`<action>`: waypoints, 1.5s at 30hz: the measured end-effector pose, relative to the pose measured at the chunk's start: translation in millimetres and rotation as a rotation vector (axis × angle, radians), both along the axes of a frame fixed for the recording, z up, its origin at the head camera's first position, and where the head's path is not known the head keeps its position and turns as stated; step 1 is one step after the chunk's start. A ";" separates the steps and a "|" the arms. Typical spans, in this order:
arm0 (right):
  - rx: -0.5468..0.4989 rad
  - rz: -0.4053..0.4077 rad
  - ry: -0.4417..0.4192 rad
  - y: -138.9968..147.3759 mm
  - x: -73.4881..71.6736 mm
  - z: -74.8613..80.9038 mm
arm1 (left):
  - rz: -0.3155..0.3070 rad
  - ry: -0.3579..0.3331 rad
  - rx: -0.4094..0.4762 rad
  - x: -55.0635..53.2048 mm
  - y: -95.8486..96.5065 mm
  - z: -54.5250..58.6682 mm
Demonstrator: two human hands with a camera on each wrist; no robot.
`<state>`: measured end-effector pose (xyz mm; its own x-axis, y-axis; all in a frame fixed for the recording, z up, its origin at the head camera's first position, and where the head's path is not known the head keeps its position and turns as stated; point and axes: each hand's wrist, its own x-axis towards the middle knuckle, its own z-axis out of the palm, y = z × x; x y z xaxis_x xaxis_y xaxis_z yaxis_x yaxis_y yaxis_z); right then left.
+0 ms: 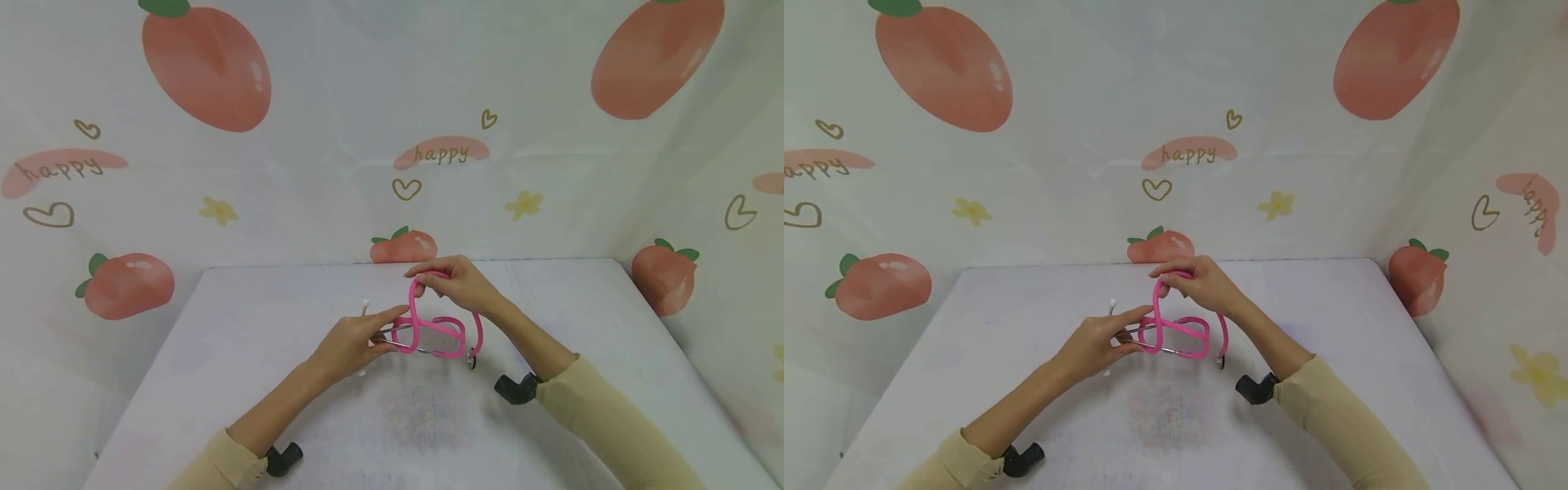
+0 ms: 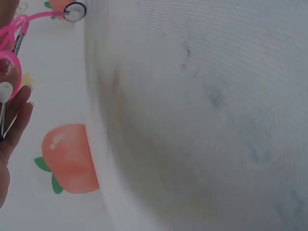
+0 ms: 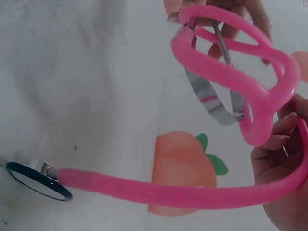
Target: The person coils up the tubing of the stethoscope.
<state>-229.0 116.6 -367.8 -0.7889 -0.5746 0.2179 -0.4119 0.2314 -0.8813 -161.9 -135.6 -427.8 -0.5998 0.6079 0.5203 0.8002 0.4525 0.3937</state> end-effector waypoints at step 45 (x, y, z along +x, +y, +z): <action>0.087 -0.023 -0.127 12.2 -18.7 -53.6 | -0.010 -0.148 0.205 -8.1 -8.7 2.3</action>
<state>-247.7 128.8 -421.4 -0.8202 -0.5683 0.0657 -0.2923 0.3176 -0.9020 -169.9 -144.3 -425.5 -0.6729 0.5053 0.5403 0.7312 0.3435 0.5894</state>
